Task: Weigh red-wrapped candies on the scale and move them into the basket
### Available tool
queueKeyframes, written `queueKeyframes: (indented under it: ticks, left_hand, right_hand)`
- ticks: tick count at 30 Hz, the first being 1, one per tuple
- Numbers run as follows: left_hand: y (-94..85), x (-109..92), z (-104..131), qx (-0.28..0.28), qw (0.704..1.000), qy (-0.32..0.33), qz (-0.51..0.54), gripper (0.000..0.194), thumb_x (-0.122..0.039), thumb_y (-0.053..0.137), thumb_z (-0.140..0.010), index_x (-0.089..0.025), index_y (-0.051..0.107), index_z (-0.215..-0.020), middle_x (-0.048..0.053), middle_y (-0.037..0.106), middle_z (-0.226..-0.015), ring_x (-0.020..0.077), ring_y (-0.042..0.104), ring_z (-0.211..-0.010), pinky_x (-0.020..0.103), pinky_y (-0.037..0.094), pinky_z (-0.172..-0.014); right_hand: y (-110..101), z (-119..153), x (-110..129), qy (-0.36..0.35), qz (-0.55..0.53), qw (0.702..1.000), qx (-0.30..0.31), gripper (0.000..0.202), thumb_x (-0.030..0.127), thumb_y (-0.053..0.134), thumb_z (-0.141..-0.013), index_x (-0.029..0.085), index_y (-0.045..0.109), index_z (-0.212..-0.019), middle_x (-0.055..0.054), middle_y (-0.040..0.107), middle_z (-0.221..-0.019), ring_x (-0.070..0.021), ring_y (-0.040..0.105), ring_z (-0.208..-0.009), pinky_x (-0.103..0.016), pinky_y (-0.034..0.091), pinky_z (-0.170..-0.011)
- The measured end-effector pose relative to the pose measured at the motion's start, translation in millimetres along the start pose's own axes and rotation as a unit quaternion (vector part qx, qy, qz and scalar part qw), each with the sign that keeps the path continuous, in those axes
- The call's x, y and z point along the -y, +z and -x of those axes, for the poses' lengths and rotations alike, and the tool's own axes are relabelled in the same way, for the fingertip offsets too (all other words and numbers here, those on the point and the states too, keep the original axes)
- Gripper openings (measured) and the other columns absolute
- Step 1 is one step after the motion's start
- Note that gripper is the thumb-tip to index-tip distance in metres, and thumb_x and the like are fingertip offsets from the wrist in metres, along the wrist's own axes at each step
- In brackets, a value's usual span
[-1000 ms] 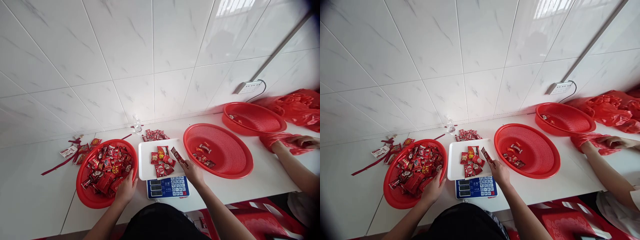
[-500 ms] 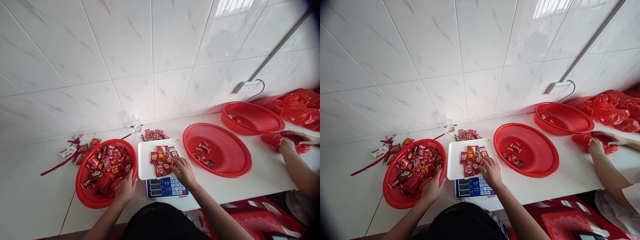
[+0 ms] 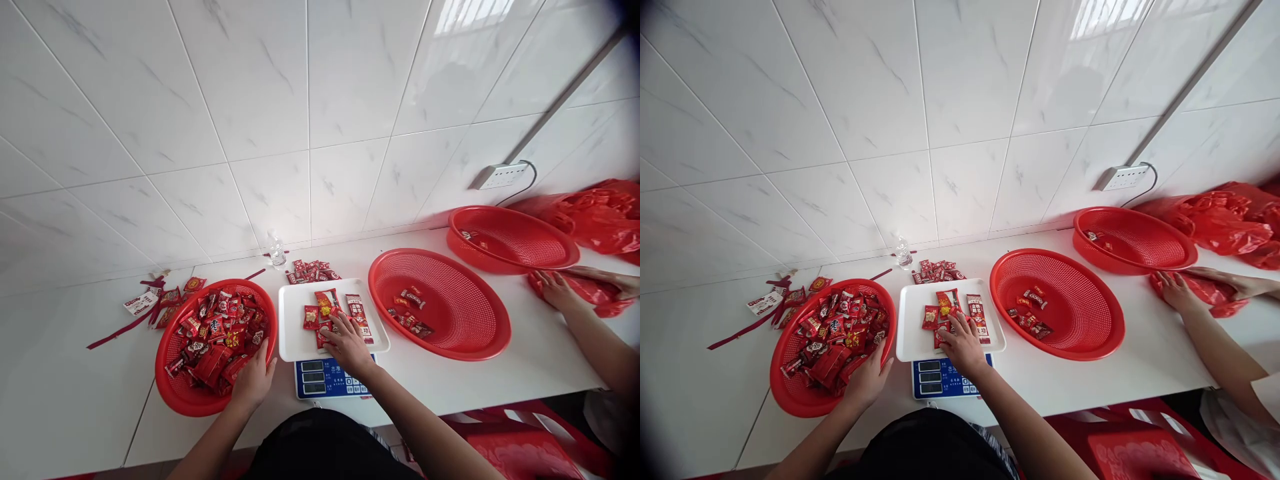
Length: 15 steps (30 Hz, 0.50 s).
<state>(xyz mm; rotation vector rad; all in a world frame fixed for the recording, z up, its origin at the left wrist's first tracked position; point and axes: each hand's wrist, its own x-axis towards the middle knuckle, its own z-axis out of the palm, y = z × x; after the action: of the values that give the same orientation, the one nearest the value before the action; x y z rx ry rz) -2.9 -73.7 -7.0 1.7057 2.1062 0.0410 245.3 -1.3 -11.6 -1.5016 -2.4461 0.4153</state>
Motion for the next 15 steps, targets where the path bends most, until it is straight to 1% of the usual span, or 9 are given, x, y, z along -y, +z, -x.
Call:
queueKeyframes:
  ticks: [3,6,10,13,15]
  left_hand:
    - [-3.0,-2,1,0.015,1.000,-0.011,-0.001,0.055,-0.037,0.028,-0.088,-0.015,0.024,-0.139,0.012,0.041,-0.137,0.0231,0.050,-0.114,0.034,0.041,-0.085]
    - [-4.5,-4,1,0.020,1.000,-0.017,-0.009,0.056,-0.037,0.028,-0.088,-0.016,0.023,-0.139,0.013,0.043,-0.136,0.0237,0.052,-0.111,0.034,0.041,-0.084]
    - [-3.9,-4,1,0.014,1.000,-0.017,-0.014,0.056,-0.038,0.026,-0.089,-0.016,0.023,-0.140,0.013,0.044,-0.135,0.0247,0.053,-0.110,0.035,0.042,-0.082]
    - [-2.5,-3,1,0.010,1.000,-0.012,-0.014,0.055,-0.038,0.026,-0.089,-0.015,0.024,-0.139,0.013,0.044,-0.135,0.0243,0.052,-0.112,0.034,0.042,-0.083]
    - [-1.9,-3,1,0.008,1.000,-0.010,-0.014,0.055,-0.038,0.027,-0.089,-0.015,0.025,-0.139,0.013,0.044,-0.135,0.0239,0.051,-0.113,0.033,0.042,-0.083]
  right_hand:
    - [1,-1,-2,-0.003,0.006,1.000,-0.010,0.033,0.035,0.051,-0.083,0.033,0.056,-0.115,-0.006,0.042,-0.137,-0.0297,0.024,-0.132,-0.053,0.023,-0.103]
    - [4,0,-5,0.003,0.009,0.999,-0.042,0.038,0.034,0.049,-0.084,0.029,0.052,-0.121,-0.007,0.044,-0.135,-0.0277,0.029,-0.130,-0.049,0.025,-0.104]
    - [7,1,-16,0.051,0.019,0.996,-0.067,0.036,0.029,0.041,-0.087,0.026,0.052,-0.121,-0.007,0.049,-0.131,-0.0262,0.034,-0.127,-0.047,0.028,-0.102]
    - [5,-2,-25,0.090,0.030,0.993,-0.065,0.037,0.026,0.037,-0.088,0.023,0.051,-0.122,-0.009,0.049,-0.131,-0.0261,0.034,-0.127,-0.046,0.028,-0.102]
    - [3,-5,-30,0.115,0.032,0.992,-0.053,0.036,0.026,0.038,-0.088,0.022,0.051,-0.121,-0.009,0.048,-0.132,-0.0268,0.033,-0.128,-0.046,0.027,-0.103]
